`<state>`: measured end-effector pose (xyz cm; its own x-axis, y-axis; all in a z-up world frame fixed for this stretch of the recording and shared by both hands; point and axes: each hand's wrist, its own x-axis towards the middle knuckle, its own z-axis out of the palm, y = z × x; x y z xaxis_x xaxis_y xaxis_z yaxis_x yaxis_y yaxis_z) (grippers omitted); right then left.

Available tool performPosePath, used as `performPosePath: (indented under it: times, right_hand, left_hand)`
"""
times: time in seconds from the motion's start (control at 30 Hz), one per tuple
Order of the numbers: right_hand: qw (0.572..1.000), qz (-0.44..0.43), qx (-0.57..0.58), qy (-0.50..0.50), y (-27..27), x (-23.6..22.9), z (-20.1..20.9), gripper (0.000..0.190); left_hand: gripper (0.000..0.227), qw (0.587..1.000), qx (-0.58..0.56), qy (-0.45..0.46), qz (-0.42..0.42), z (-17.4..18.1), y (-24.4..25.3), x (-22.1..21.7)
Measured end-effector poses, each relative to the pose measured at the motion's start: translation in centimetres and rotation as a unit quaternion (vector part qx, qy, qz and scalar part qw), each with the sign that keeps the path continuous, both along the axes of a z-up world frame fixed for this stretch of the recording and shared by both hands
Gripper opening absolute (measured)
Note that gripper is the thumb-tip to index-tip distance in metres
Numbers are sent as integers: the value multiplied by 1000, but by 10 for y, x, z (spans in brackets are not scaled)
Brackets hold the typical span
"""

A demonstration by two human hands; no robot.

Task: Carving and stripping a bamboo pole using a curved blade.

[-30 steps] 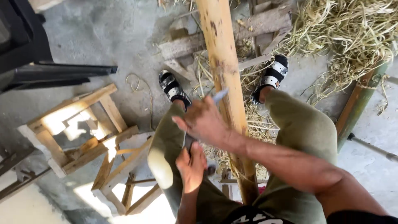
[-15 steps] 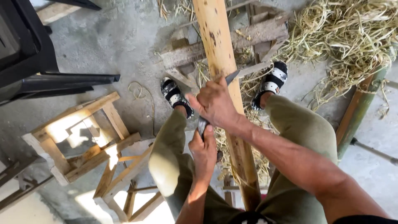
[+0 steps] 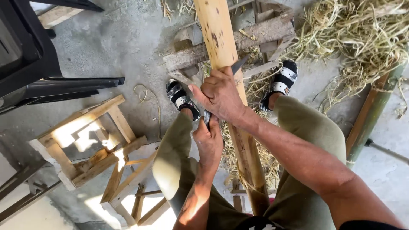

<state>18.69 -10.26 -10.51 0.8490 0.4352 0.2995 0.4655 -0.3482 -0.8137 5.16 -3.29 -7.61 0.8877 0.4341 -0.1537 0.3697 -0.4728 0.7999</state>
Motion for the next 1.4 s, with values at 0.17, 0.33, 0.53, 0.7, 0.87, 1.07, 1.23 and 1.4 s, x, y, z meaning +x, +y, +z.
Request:
performPosePath:
  times: [0.17,0.33,0.53,0.7,0.87,1.07,1.23,1.4]
  right_hand:
    - [999,23,-49,-3,6,-18,11,56]
    - [993,58,-101,-23,17,-65,27,55]
    - [998,56,-14,-5,6,-35,33,55]
    - [999,-7,15,34,-2,7,6,56]
    - [1000,-2,15,25,-3,-10,5,50]
    - [999,25,-23,34,8,-43,25,53]
    - [998,48,-41,23,5,-50,25,48]
    - [999,6,22,34,-9,4,10,56]
  left_hand:
    - [22,994,-44,93,36,27,-1,-13]
    - [23,969,-149,143,136,45,9,-74]
    - [26,926,-260,169,215,42,2,-56]
    - [24,998,26,49,-15,22,-5,14]
    - [27,997,-13,79,3,41,-5,8]
    - [27,981,-21,186,49,57,9,-36]
    - [34,911,-252,267,187,53,9,-54]
    - [28,994,-41,90,33,28,-9,2]
